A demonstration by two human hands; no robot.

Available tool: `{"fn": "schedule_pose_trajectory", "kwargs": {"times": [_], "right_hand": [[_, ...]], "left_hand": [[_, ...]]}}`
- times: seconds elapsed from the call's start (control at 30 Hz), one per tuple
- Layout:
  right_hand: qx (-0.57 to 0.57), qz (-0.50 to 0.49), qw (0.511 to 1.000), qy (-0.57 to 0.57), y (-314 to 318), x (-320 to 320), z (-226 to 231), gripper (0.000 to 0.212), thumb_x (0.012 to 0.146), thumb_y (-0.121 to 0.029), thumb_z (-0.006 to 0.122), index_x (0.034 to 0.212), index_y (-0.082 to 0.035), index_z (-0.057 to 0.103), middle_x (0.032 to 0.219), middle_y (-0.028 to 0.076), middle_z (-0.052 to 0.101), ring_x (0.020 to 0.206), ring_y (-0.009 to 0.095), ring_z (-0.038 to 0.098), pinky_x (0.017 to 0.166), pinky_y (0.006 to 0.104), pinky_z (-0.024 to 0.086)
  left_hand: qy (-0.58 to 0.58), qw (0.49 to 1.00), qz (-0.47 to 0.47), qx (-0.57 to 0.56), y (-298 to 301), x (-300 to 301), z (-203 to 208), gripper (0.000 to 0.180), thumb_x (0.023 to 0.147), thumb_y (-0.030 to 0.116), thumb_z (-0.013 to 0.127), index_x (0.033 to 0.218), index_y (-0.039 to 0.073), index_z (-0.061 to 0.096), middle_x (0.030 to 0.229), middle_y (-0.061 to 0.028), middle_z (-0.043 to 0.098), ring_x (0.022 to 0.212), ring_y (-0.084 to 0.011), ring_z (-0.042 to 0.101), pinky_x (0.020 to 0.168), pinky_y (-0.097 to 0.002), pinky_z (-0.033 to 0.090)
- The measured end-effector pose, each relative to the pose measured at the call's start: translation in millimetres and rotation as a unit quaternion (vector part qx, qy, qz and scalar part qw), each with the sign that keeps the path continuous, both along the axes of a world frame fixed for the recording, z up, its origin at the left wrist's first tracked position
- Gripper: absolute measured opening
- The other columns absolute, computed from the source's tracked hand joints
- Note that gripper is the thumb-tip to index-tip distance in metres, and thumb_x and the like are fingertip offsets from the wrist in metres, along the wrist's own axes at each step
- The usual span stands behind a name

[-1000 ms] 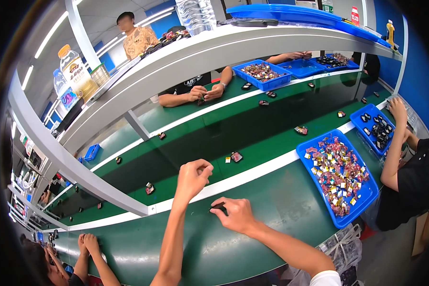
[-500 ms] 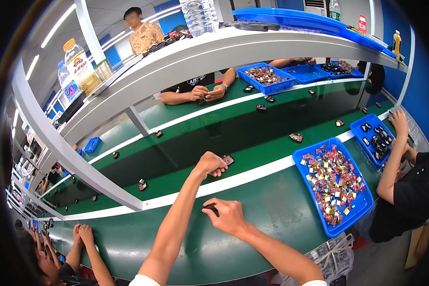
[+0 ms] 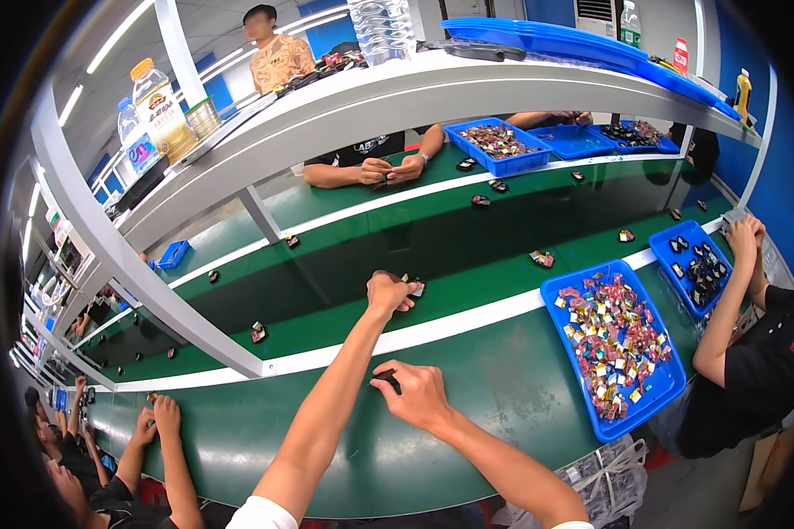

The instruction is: Manually assemble small electronic or decorative components using tweezers.

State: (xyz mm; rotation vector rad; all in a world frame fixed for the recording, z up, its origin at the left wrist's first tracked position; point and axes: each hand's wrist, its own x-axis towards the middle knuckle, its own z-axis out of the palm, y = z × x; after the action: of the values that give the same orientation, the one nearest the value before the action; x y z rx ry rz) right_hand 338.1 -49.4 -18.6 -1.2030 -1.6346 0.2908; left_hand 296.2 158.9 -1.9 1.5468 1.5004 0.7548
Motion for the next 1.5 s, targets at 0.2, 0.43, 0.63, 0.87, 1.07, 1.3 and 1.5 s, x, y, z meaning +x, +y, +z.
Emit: {"fn": "schedule_pose_trajectory", "kwargs": {"times": [0.2,0.43,0.63,0.87,1.07,1.3,1.5], "right_hand": [[0.01,0.004,1.0,0.013,-1,-7,0,0.012,0.082,-0.014,0.079,0.089,-0.008,0.072,0.074,0.007,0.073,0.056,0.024,0.066,0.053,0.0345,0.051],[0.029,-0.019,0.997,0.071,1,-10,1,0.014,0.076,-0.009,0.084,0.073,-0.004,0.071,0.061,0.006,0.063,0.04,0.01,0.041,0.042,0.0283,0.033],[-0.129,0.014,0.976,0.175,6,7,-7,0.012,0.085,0.0,0.078,0.084,0.001,0.066,0.079,0.003,0.07,0.055,0.005,0.049,0.048,0.0232,0.037],[-0.133,0.089,0.935,0.318,12,8,-7,0.01,0.09,0.006,0.07,0.099,0.004,0.065,0.084,0.005,0.069,0.066,0.002,0.058,0.055,0.0165,0.04],[-0.139,0.085,0.963,0.216,4,6,9,0.014,0.087,0.002,0.075,0.098,0.002,0.067,0.078,-0.001,0.065,0.055,-0.001,0.043,0.05,0.0174,0.033],[-0.162,0.075,0.962,0.205,4,6,7,0.013,0.085,0.002,0.077,0.094,0.002,0.067,0.069,-0.005,0.06,0.052,-0.002,0.039,0.048,0.0179,0.029],[-0.17,0.075,0.963,0.195,5,10,5,0.013,0.085,0.002,0.077,0.094,0.002,0.067,0.068,-0.005,0.059,0.053,-0.002,0.037,0.048,0.0182,0.028]], "left_hand": [[-0.089,0.996,-0.007,-0.016,-5,-31,-6,0.02,0.085,0.01,0.077,0.088,-0.009,0.069,0.08,-0.0166,0.075,0.057,-0.0191,0.072,0.045,-0.0271,0.055],[-0.24,0.97,-0.037,0.008,-83,-117,3,0.015,0.094,0.008,0.065,0.095,-0.007,0.066,0.085,-0.0117,0.074,0.054,-0.0135,0.066,0.04,-0.0254,0.043],[-0.207,0.978,-0.002,-0.005,-141,-162,5,0.016,0.095,0.01,0.065,0.099,-0.004,0.07,0.076,-0.0051,0.07,0.051,-0.0063,0.055,0.04,-0.0215,0.037],[-0.221,0.975,-0.032,-0.009,-168,-165,-18,0.019,0.096,0.014,0.067,0.097,-0.003,0.074,0.069,-0.0017,0.066,0.051,-0.0044,0.048,0.046,-0.0244,0.037],[-0.206,0.977,-0.041,0.03,-171,-162,-25,0.014,0.094,0.008,0.068,0.102,-0.004,0.072,0.079,-0.0035,0.07,0.056,-0.0036,0.052,0.047,-0.0212,0.04],[-0.221,0.972,-0.048,0.068,-172,-157,-34,0.009,0.092,0.005,0.068,0.093,-0.003,0.068,0.069,-0.002,0.068,0.057,-0.0001,0.053,0.05,-0.0207,0.039],[-0.232,0.968,-0.045,0.086,-172,-154,-35,0.009,0.092,0.005,0.068,0.092,-0.003,0.068,0.067,0.0001,0.066,0.053,0.0012,0.046,0.047,-0.0208,0.034]]}}
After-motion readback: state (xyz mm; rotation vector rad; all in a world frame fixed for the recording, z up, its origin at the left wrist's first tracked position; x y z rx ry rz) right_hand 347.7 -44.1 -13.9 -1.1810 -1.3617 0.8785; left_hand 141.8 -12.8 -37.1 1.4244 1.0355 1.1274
